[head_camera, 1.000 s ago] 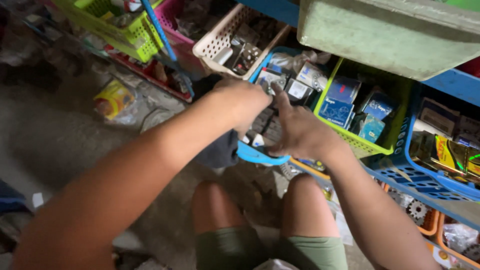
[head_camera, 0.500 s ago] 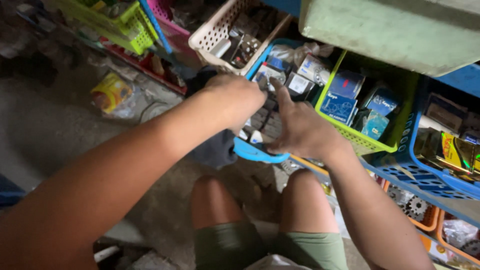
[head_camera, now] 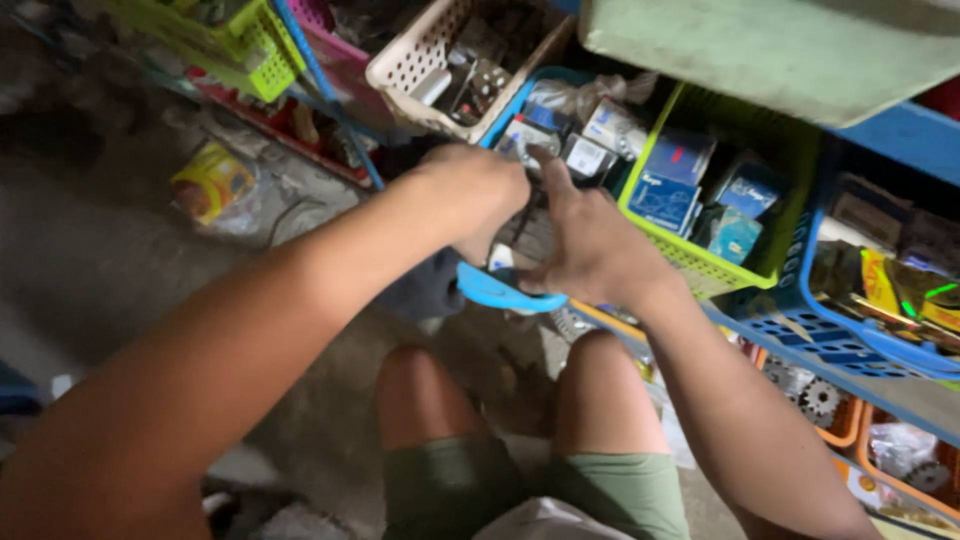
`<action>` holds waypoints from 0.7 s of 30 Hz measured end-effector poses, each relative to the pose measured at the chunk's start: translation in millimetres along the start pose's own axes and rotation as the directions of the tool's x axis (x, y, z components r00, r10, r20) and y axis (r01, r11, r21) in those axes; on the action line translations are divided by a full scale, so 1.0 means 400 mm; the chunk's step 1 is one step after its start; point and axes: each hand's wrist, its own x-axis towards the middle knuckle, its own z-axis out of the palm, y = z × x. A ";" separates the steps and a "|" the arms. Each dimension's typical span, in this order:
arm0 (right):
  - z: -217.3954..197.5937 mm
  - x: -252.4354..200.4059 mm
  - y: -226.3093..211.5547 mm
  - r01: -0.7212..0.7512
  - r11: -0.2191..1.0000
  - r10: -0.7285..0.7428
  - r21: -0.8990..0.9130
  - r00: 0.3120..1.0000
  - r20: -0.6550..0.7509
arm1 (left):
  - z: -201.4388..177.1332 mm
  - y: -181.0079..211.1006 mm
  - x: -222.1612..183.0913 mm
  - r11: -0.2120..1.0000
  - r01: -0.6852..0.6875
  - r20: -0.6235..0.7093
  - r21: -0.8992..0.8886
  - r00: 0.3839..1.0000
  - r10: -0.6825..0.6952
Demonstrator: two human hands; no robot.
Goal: Sorting through various motorcycle parts in bins and placing selected items into a blue basket
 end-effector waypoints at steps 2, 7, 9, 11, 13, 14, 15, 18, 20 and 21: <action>0.013 0.001 0.013 0.048 0.998 -0.046 0.049 0.998 -0.037 | -0.064 -0.021 -0.009 0.994 -0.014 0.188 -0.108 0.982 0.035; -0.048 -0.066 -0.014 0.166 0.975 -0.135 0.150 0.971 -0.195 | -0.316 -0.028 -0.068 0.977 0.132 0.260 -0.167 0.962 -0.086; -0.069 -0.101 -0.023 0.201 0.964 -0.153 0.172 0.954 -0.258 | -0.376 -0.029 -0.102 0.972 0.173 0.277 -0.157 0.953 -0.125; -0.087 -0.144 -0.029 0.386 0.908 -0.278 0.161 0.845 -0.457 | -0.400 -0.029 -0.145 0.990 0.078 -0.052 -0.119 0.995 -0.085; -0.106 -0.187 -0.028 0.418 0.901 -0.310 0.112 0.803 -0.509 | -0.434 -0.021 -0.177 0.988 0.043 -0.135 -0.147 0.989 -0.063; -0.115 -0.209 -0.027 0.446 0.893 -0.342 0.063 0.763 -0.549 | -0.450 -0.017 -0.191 0.984 0.008 -0.212 -0.178 0.976 -0.046; -0.126 -0.236 -0.020 0.441 0.896 -0.339 0.056 0.759 -0.557 | -0.483 -0.003 -0.194 0.985 -0.001 -0.221 -0.174 0.975 -0.038; -0.165 -0.318 -0.011 0.446 0.895 -0.356 0.002 0.717 -0.599 | -0.565 0.036 -0.210 0.986 0.075 0.049 -0.149 0.996 -0.068; -0.197 -0.373 -0.015 0.502 0.861 -0.429 -0.087 0.624 -0.652 | -0.594 0.059 -0.228 0.984 -0.122 -0.286 -0.132 0.955 0.081; -0.218 -0.403 -0.021 0.494 0.864 -0.427 -0.095 0.620 -0.659 | -0.616 0.072 -0.227 0.983 -0.133 -0.295 -0.126 0.951 0.091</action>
